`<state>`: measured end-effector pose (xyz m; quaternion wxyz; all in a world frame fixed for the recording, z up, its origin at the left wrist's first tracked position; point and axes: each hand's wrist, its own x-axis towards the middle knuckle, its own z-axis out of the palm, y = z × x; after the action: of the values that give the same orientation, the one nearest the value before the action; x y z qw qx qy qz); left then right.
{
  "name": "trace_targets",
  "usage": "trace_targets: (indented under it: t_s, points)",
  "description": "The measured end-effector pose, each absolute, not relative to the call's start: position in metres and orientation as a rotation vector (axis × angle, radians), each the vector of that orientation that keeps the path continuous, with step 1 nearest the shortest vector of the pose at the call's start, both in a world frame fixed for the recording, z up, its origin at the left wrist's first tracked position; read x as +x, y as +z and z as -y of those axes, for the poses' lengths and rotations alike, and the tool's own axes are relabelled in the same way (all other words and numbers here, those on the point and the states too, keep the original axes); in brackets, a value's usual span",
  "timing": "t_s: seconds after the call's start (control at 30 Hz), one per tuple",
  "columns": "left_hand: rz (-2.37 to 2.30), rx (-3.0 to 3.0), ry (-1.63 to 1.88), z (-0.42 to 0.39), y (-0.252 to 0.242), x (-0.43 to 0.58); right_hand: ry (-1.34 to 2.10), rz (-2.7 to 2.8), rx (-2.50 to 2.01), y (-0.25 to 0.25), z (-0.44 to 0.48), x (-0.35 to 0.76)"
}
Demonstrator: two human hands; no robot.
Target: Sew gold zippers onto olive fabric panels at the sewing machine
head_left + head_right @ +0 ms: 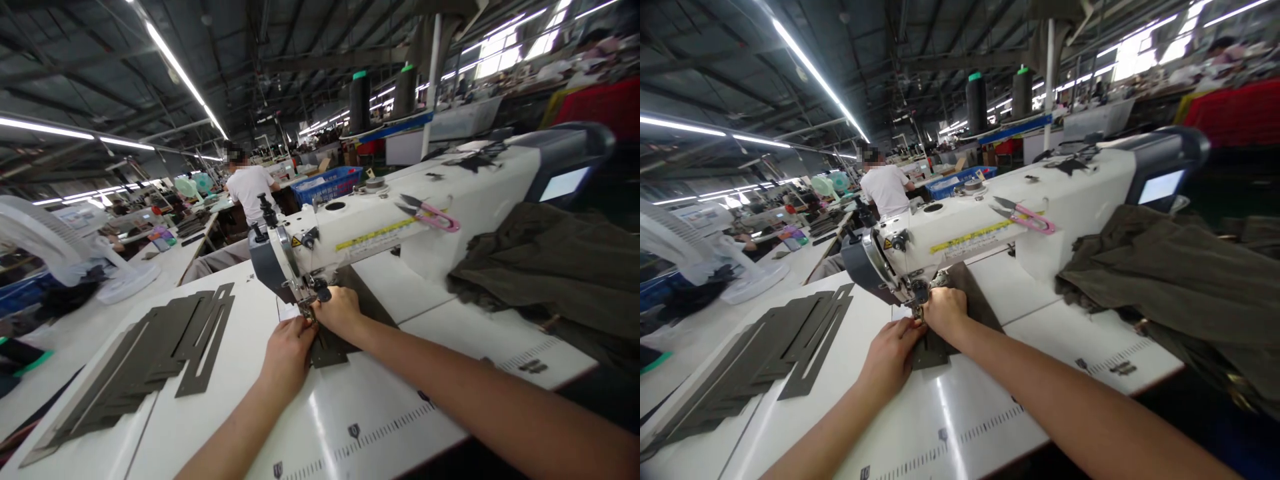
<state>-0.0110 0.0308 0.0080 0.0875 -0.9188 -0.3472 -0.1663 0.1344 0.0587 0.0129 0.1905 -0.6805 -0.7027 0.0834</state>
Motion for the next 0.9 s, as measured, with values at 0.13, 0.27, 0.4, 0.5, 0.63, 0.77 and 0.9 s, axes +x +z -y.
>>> trace_targets:
  t_s: [0.13,0.27,0.4,0.5,0.63,0.77,0.9]
  points:
    - [1.061,-2.747,-0.512,-0.023,0.007,-0.012,0.138,2.163,-1.626,0.011,-0.025,0.144]
    - [1.102,-2.751,-0.605,-0.006,0.001,-0.014,0.114,2.349,-1.081,-0.009,0.013,0.161]
    - [1.073,-2.778,-0.629,0.002,-0.003,-0.014,0.132,2.366,-1.002,-0.021,0.020,0.166]
    - [1.014,-2.788,-0.626,-0.001,-0.002,-0.015,0.136,2.383,-0.991,-0.018,0.015,0.165]
    - [0.964,-2.788,-0.636,-0.008,0.001,-0.016,0.106,2.402,-0.975,-0.012,0.008,0.163]
    - [0.934,-2.831,-0.623,-0.016,0.005,-0.015,0.045,2.418,-0.932,-0.010,-0.001,0.162]
    - [0.928,-2.834,-0.599,-0.025,0.004,-0.016,0.007,2.423,-0.886,-0.015,-0.012,0.161]
